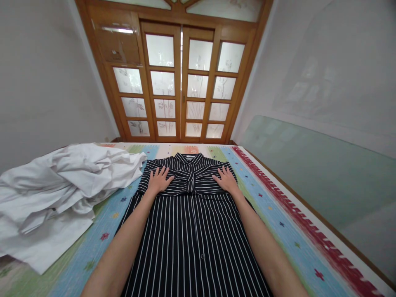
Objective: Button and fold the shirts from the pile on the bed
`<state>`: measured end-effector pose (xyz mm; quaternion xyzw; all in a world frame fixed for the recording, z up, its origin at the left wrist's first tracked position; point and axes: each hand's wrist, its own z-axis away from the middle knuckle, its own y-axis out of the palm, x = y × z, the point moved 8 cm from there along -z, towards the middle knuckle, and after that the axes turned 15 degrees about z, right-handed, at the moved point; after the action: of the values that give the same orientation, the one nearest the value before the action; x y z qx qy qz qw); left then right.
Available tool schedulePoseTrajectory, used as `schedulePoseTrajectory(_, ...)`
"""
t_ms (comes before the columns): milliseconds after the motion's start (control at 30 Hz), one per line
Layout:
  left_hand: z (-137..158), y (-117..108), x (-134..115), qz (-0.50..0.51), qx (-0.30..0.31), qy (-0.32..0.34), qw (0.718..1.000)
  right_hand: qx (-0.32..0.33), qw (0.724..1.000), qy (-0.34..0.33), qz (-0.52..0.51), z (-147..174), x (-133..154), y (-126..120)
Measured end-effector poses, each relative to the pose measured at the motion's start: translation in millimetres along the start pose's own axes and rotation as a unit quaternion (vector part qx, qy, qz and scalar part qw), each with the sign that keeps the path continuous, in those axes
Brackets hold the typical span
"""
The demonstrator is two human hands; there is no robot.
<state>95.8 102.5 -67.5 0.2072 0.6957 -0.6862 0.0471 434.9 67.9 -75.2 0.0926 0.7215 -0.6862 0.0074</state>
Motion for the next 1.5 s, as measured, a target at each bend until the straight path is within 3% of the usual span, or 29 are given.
schedulePoseTrajectory(333,4.5,-6.4,-6.9,0.005,-0.021,0.004,1.000,0.027,0.998,-0.050,0.026,5.4,14.4,-2.6)
schedulePoseTrajectory(500,26.2,-29.3,-41.8,-0.024,-0.106,0.105,0.989,0.003,0.996,-0.087,0.016,16.1,25.3,-10.5)
schedulePoseTrajectory(567,32.9,-32.9,-50.2,-0.027,-0.094,0.115,0.989,0.007,0.995,-0.101,0.009,22.9,27.4,-12.2)
schedulePoseTrajectory(700,44.0,-33.0,-49.6,0.006,-0.066,0.062,0.996,0.010,0.992,-0.126,-0.002,43.1,28.3,-15.0)
schedulePoseTrajectory(867,66.3,2.1,-53.7,0.044,0.007,0.096,0.994,-0.009,0.987,-0.161,-0.002,69.0,33.1,-10.9)
schedulePoseTrajectory(1000,72.1,17.2,-52.7,0.042,0.004,0.121,0.992,-0.009,0.988,-0.157,0.008,71.6,35.3,-8.9)
schedulePoseTrajectory(1133,78.2,9.2,-55.4,0.056,-0.010,0.133,0.990,-0.023,0.990,-0.137,0.014,74.6,33.1,-14.9)
schedulePoseTrajectory(1267,105.7,1.6,-53.6,0.047,-0.001,0.147,0.988,-0.048,0.986,-0.159,0.017,97.0,27.3,-15.1)
schedulePoseTrajectory(1500,173.0,-4.6,-16.7,0.021,0.025,0.172,0.985,-0.039,0.987,-0.158,0.010,156.2,-9.5,-1.1)
